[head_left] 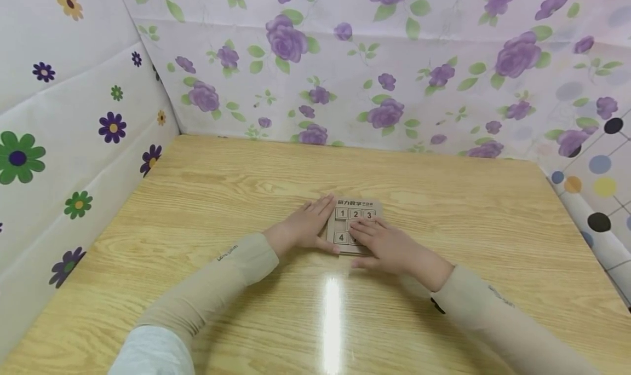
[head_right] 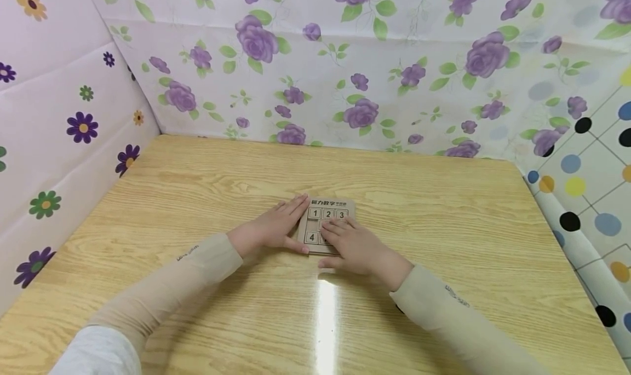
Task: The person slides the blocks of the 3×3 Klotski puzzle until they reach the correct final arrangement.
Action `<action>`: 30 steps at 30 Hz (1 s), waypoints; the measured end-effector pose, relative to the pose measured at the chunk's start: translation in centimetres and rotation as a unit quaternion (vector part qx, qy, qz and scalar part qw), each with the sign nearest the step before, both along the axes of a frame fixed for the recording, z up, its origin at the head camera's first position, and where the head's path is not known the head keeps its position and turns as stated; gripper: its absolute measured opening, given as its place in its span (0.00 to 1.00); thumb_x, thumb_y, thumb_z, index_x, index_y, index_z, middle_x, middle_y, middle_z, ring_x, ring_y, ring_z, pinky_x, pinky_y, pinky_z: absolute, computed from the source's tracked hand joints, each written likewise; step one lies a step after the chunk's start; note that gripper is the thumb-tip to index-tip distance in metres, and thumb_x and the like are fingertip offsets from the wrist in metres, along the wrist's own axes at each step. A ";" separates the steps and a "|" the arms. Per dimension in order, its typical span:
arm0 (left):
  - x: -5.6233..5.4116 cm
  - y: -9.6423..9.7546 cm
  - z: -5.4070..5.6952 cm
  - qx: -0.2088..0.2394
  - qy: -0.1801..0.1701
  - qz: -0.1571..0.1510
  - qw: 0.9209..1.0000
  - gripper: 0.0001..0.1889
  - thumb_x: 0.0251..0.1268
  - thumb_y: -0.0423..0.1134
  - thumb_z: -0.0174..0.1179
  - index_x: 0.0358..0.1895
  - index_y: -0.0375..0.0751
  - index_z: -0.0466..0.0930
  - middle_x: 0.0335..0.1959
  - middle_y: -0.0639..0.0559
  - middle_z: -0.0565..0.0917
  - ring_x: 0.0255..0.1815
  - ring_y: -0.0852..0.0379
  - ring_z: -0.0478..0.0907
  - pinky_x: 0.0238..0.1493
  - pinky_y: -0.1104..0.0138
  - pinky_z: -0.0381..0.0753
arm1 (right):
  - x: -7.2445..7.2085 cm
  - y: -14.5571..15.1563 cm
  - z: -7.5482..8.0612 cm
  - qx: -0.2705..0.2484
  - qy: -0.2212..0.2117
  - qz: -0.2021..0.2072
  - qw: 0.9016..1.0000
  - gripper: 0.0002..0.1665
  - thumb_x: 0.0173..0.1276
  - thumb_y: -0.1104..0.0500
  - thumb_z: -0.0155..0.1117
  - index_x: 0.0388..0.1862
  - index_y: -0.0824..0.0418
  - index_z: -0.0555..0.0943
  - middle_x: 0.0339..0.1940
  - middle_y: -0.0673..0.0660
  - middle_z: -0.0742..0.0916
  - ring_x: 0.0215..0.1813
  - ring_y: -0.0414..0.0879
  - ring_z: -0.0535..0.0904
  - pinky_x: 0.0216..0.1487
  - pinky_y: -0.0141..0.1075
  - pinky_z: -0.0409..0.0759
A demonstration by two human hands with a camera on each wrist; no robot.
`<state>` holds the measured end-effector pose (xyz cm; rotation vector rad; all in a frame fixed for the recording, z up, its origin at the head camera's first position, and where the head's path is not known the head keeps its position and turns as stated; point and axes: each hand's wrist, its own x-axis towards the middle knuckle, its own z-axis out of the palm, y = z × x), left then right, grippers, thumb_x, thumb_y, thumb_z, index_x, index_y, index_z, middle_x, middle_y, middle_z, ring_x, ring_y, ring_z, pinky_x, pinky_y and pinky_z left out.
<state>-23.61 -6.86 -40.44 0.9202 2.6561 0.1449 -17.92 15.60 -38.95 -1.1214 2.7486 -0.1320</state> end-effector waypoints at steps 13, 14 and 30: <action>-0.1 -0.2 0.0 0.002 -0.005 0.005 1.000 0.64 0.48 0.74 0.56 0.76 0.38 0.33 0.78 0.46 0.33 0.78 0.50 0.33 0.77 0.55 0.38 | 0.3 0.4 0.3 0.001 0.026 0.016 1.000 0.44 0.67 0.37 0.53 0.70 0.67 0.65 0.72 0.63 0.68 0.74 0.58 0.59 0.74 0.55 0.54; -0.1 -0.2 -0.1 0.001 -0.006 0.004 1.000 0.64 0.48 0.74 0.56 0.76 0.38 0.32 0.78 0.46 0.33 0.78 0.50 0.33 0.77 0.55 0.38 | 0.4 0.2 0.3 0.003 0.027 0.020 0.999 0.44 0.67 0.36 0.53 0.70 0.67 0.65 0.72 0.62 0.68 0.74 0.58 0.59 0.75 0.55 0.54; 0.4 0.0 0.4 -0.001 0.003 0.001 1.000 0.63 0.49 0.73 0.57 0.76 0.37 0.33 0.78 0.44 0.35 0.78 0.49 0.35 0.77 0.54 0.40 | 1.3 -1.1 0.4 -0.009 0.012 0.039 0.999 0.44 0.68 0.36 0.52 0.70 0.67 0.65 0.72 0.62 0.68 0.75 0.57 0.57 0.75 0.55 0.51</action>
